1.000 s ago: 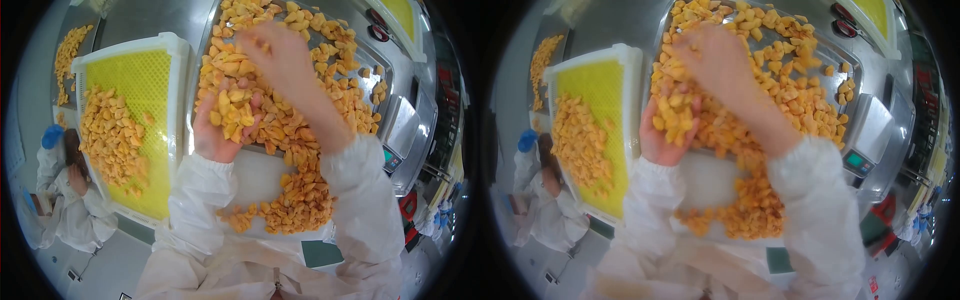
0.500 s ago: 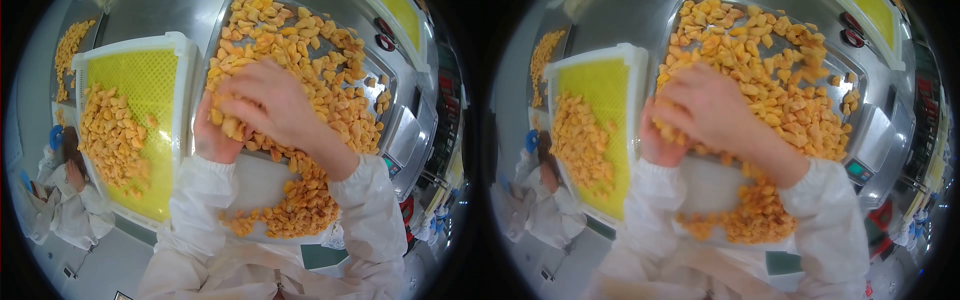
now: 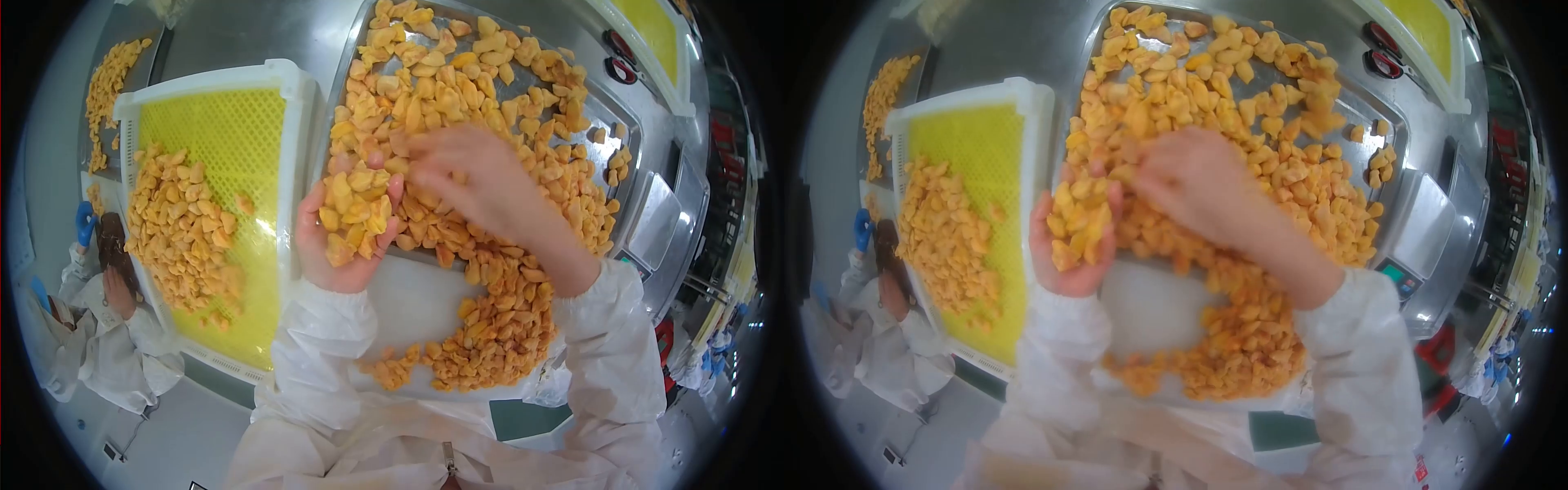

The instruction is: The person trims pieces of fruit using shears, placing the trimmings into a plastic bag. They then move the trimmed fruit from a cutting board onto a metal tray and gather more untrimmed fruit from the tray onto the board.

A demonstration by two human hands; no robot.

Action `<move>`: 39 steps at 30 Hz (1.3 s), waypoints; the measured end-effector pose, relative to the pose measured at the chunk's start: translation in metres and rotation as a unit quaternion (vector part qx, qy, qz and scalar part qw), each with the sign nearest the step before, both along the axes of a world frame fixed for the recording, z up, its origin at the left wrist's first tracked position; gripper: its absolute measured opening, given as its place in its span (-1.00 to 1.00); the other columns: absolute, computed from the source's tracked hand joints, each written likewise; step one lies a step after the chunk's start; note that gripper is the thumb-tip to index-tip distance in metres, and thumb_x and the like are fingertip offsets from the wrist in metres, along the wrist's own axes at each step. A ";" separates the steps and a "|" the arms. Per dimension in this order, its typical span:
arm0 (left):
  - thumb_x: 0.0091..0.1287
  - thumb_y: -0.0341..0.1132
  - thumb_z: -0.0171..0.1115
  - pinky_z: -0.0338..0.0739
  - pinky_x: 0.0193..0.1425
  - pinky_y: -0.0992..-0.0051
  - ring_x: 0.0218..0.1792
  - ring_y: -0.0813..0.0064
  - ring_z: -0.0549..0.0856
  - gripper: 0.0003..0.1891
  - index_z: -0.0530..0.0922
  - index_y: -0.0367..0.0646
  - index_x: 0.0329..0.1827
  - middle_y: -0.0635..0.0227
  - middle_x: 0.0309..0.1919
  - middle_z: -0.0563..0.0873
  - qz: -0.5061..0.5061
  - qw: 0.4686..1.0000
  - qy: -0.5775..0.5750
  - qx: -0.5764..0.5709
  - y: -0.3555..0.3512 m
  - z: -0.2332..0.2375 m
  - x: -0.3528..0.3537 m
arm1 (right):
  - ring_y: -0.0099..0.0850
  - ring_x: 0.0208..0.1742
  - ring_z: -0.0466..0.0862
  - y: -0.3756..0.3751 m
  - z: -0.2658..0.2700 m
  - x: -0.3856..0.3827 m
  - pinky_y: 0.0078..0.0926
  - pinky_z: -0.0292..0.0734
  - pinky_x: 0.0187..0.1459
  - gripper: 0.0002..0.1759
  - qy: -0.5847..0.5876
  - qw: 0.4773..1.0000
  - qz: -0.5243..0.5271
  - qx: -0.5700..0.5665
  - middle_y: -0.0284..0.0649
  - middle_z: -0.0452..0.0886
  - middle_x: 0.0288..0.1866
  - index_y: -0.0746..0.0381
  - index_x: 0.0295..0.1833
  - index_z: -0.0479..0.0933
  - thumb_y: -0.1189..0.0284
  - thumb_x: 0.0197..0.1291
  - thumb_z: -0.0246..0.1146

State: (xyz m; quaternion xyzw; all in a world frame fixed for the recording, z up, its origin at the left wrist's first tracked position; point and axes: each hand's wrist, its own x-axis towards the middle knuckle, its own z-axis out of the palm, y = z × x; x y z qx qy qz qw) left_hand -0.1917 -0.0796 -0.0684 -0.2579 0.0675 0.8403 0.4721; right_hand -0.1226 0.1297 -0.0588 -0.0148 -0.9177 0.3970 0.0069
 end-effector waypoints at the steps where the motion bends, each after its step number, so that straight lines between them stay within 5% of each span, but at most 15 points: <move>1: 0.45 -0.07 -0.05 0.73 -0.04 0.00 0.28 0.02 0.47 -0.56 0.37 0.01 0.34 0.22 0.33 0.42 -0.001 1.000 0.005 0.001 0.000 -0.001 0.001 | -0.29 -0.03 0.61 0.006 -0.002 -0.004 -0.34 0.46 0.05 -0.77 0.006 0.997 -0.080 0.011 -0.27 0.68 -0.10 0.20 -0.11 0.65 0.29 0.26 0.24; 3: 0.45 -0.07 -0.04 0.73 -0.05 0.00 0.29 0.02 0.46 -0.56 0.37 0.01 0.33 0.22 0.34 0.40 -0.011 1.000 -0.005 0.000 0.001 0.002 0.004 | -0.34 -0.23 0.64 0.032 -0.013 -0.028 -0.40 0.52 -0.12 -0.79 0.021 0.970 -0.238 0.033 -0.30 0.69 -0.24 0.21 -0.19 0.66 0.30 0.26 0.26; 5: 0.44 -0.07 -0.02 0.73 -0.06 0.00 0.28 0.02 0.46 -0.57 0.37 0.02 0.32 0.22 0.34 0.39 -0.021 1.000 -0.012 -0.004 0.004 0.007 0.007 | -0.41 -0.42 0.58 0.055 -0.032 -0.060 -0.48 0.49 -0.31 -0.81 0.160 0.955 -0.232 0.095 -0.30 0.69 -0.31 0.21 -0.17 0.66 0.32 0.26 0.26; 7: 0.44 -0.07 -0.01 0.74 -0.08 0.01 0.27 0.03 0.47 -0.57 0.37 0.03 0.31 0.23 0.34 0.39 -0.027 0.999 -0.017 -0.011 0.007 0.011 0.011 | -0.24 -0.33 0.67 0.066 -0.054 -0.098 -0.33 0.52 -0.30 -0.83 0.306 0.902 -0.237 0.193 -0.18 0.68 -0.34 0.22 -0.21 0.63 0.35 0.20 0.27; 10: 0.43 -0.07 0.00 0.75 -0.11 0.07 0.26 0.03 0.48 -0.57 0.37 0.03 0.31 0.23 0.33 0.39 -0.044 0.999 0.012 -0.015 0.008 0.012 0.013 | -0.08 -0.24 0.67 0.072 -0.055 -0.121 -0.22 0.56 -0.13 -0.75 0.202 0.944 -0.206 0.162 -0.07 0.67 -0.37 0.26 -0.08 0.63 0.38 0.18 0.24; 13: 0.43 -0.06 0.00 0.75 -0.15 0.14 0.24 0.03 0.49 -0.57 0.38 0.02 0.30 0.23 0.32 0.41 -0.036 0.998 0.039 -0.031 0.005 0.010 0.008 | -0.08 -0.17 0.68 0.071 -0.047 -0.126 -0.23 0.57 -0.09 -0.75 0.084 0.950 -0.298 -0.028 -0.07 0.66 -0.32 0.25 -0.07 0.63 0.39 0.17 0.25; 16: 0.42 -0.06 0.01 0.76 -0.17 0.18 0.23 0.03 0.49 -0.56 0.38 0.03 0.31 0.22 0.31 0.42 -0.014 0.997 0.044 -0.059 0.004 0.010 0.003 | -0.07 -0.11 0.67 0.061 -0.021 -0.135 -0.22 0.57 -0.05 -0.80 0.081 0.955 -0.285 -0.033 -0.05 0.68 -0.23 0.25 -0.14 0.65 0.43 0.14 0.23; 22: 0.43 -0.08 0.00 0.77 -0.15 0.14 0.24 0.06 0.49 -0.53 0.34 0.02 0.37 0.20 0.32 0.42 -0.029 0.998 0.041 -0.040 0.006 0.008 0.005 | -0.06 -0.18 0.69 0.045 -0.044 -0.178 -0.23 0.59 -0.09 -0.82 0.052 0.952 -0.083 0.291 -0.04 0.71 -0.27 0.27 -0.20 0.62 0.47 0.07 0.22; 25: 0.45 -0.09 -0.03 0.76 -0.10 0.12 0.26 0.04 0.48 -0.54 0.34 0.00 0.37 0.19 0.34 0.40 -0.025 0.998 0.060 -0.028 0.006 0.012 0.001 | -0.05 -0.16 0.67 0.057 -0.025 -0.153 -0.26 0.59 -0.08 -0.79 0.012 0.979 -0.171 0.112 -0.08 0.69 -0.24 0.27 -0.14 0.60 0.52 0.06 0.23; 27: 0.46 -0.09 -0.04 0.75 -0.05 0.10 0.27 0.02 0.47 -0.54 0.34 0.01 0.37 0.18 0.34 0.40 -0.010 0.998 0.057 -0.016 0.006 0.010 -0.002 | -0.05 -0.16 0.65 0.056 -0.001 -0.130 -0.26 0.57 -0.04 -0.78 -0.090 0.908 -0.342 -0.225 -0.09 0.68 -0.27 0.29 -0.14 0.60 0.56 0.03 0.24; 29: 0.46 -0.08 -0.05 0.73 -0.01 0.07 0.28 0.02 0.47 -0.54 0.34 0.01 0.38 0.17 0.34 0.40 -0.002 0.999 0.052 -0.007 0.008 0.007 -0.003 | -0.50 -0.46 0.53 0.057 -0.026 -0.094 -0.51 0.47 -0.34 -0.83 0.025 0.930 -0.274 -0.242 -0.33 0.67 -0.34 0.22 -0.17 0.64 0.37 0.23 0.26; 31: 0.46 -0.06 -0.05 0.70 0.02 0.05 0.30 0.04 0.46 -0.53 0.33 0.02 0.38 0.17 0.34 0.40 -0.009 0.999 0.047 -0.002 0.013 0.006 -0.004 | -0.67 -0.36 0.60 0.037 -0.012 -0.055 -0.59 0.44 -0.36 -0.83 0.001 0.914 -0.211 -0.347 -0.44 0.63 -0.42 0.17 -0.17 0.62 0.45 0.07 0.29; 33: 0.45 -0.04 -0.05 0.67 0.07 0.02 0.33 0.06 0.44 -0.51 0.32 0.02 0.40 0.20 0.36 0.39 -0.020 0.998 0.025 -0.046 0.016 0.004 -0.003 | -0.54 -0.37 0.61 -0.003 0.004 -0.026 -0.53 0.48 -0.34 -0.81 -0.005 0.863 -0.185 -0.470 -0.34 0.66 -0.36 0.19 -0.16 0.62 0.45 0.06 0.31; 35: 0.45 -0.02 -0.05 0.64 0.10 0.01 0.35 0.09 0.42 -0.48 0.30 0.03 0.42 0.23 0.37 0.37 -0.017 0.997 0.018 -0.073 0.022 0.001 0.001 | -0.32 -0.07 0.64 -0.028 0.023 -0.007 -0.41 0.51 0.00 -0.78 0.007 0.968 -0.119 -0.222 -0.18 0.67 -0.10 0.19 -0.15 0.61 0.41 0.07 0.37; 39: 0.45 -0.01 -0.06 0.59 0.14 0.02 0.37 0.13 0.39 -0.45 0.26 0.06 0.47 0.34 0.41 0.35 -0.019 0.999 -0.003 0.034 0.019 -0.017 0.009 | -0.14 0.27 0.44 -0.011 0.016 -0.001 -0.18 0.30 0.26 -0.67 0.143 0.977 -0.157 0.018 -0.09 0.52 0.23 0.18 -0.06 0.61 0.22 0.13 0.36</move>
